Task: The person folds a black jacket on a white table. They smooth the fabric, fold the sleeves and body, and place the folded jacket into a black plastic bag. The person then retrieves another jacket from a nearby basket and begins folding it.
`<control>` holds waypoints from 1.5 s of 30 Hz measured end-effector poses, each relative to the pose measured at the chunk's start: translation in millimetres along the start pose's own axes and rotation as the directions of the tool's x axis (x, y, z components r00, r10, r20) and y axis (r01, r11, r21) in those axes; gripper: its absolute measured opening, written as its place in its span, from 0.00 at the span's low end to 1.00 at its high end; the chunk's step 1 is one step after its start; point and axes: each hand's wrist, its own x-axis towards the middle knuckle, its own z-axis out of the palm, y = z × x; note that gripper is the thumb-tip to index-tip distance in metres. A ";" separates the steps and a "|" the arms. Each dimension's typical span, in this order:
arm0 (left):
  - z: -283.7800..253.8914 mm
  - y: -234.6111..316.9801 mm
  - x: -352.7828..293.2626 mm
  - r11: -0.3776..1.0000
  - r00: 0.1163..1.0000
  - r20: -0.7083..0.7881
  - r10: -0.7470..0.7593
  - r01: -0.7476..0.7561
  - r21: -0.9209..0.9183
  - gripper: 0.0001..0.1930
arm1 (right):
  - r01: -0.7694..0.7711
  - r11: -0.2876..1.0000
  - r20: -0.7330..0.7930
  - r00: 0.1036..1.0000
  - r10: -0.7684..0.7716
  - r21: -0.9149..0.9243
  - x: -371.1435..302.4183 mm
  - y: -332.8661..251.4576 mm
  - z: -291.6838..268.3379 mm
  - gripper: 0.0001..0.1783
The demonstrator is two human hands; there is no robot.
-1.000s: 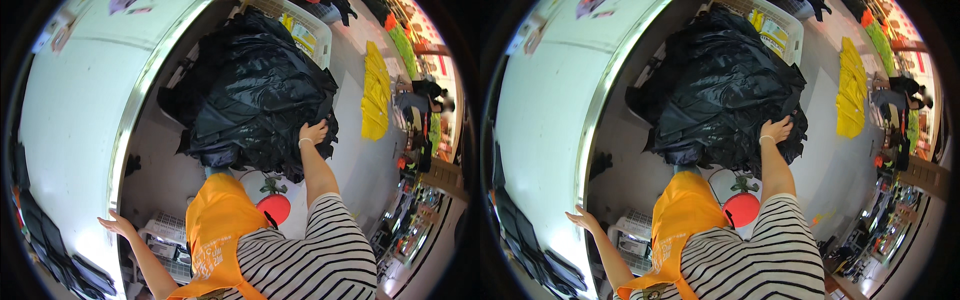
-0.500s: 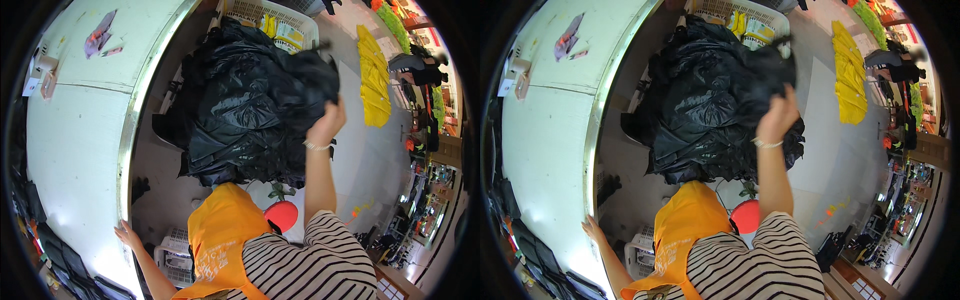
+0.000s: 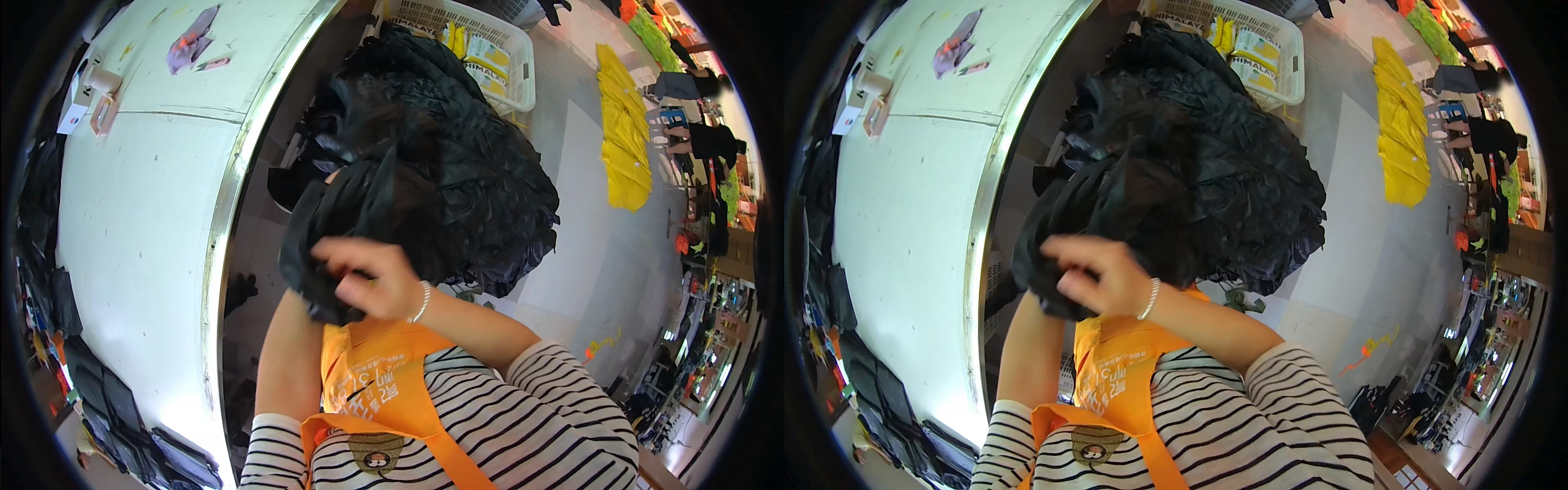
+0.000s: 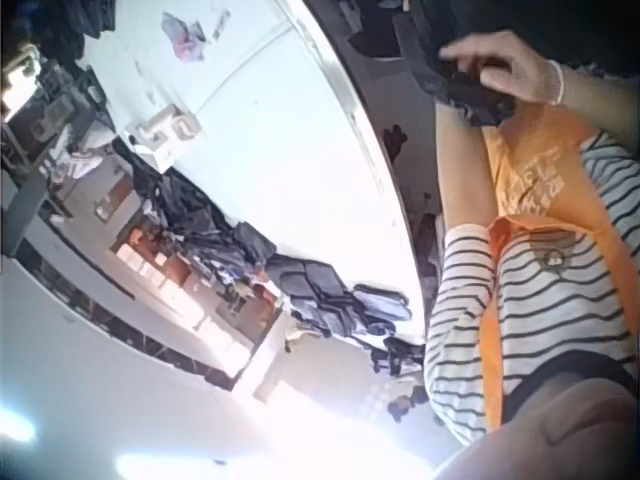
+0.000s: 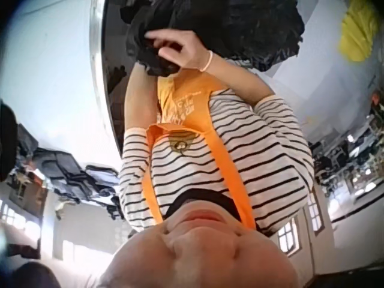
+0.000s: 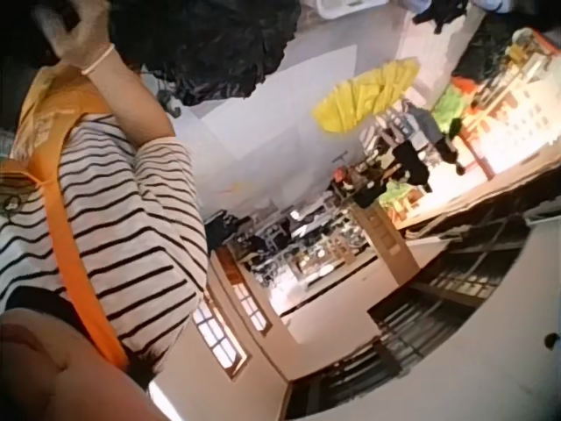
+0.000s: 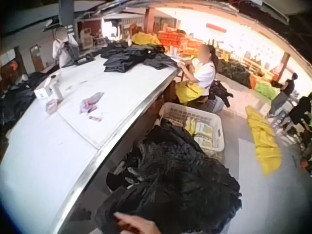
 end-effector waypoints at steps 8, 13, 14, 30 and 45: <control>53.9 -68.8 62.8 0.742 0.914 0.326 0.242 -0.391 0.545 0.39 | -0.347 0.763 -0.567 0.823 -0.032 -0.546 -41.5 93.2 -151.8 0.28; -63.8 -138.2 41.2 0.476 0.824 -0.368 0.432 0.138 0.868 0.39 | -0.327 0.870 -0.912 0.052 0.407 0.369 -142.2 140.9 -287.1 0.14; -94.6 -149.8 30.7 0.552 0.711 -0.667 0.221 0.472 0.687 0.43 | -0.354 0.791 -0.853 -0.043 0.519 0.499 -157.7 151.9 -291.2 0.13; -40.6 -51.7 -28.6 0.984 0.834 -0.524 -0.173 0.120 -0.134 0.17 | -0.223 0.334 -0.173 0.969 0.175 -0.916 -4.3 178.9 -120.8 0.43; 33.8 26.9 -393.7 0.594 0.431 -0.564 0.704 -0.793 0.135 0.29 | 0.086 0.889 0.191 0.982 0.001 -0.451 -17.9 66.7 24.2 0.41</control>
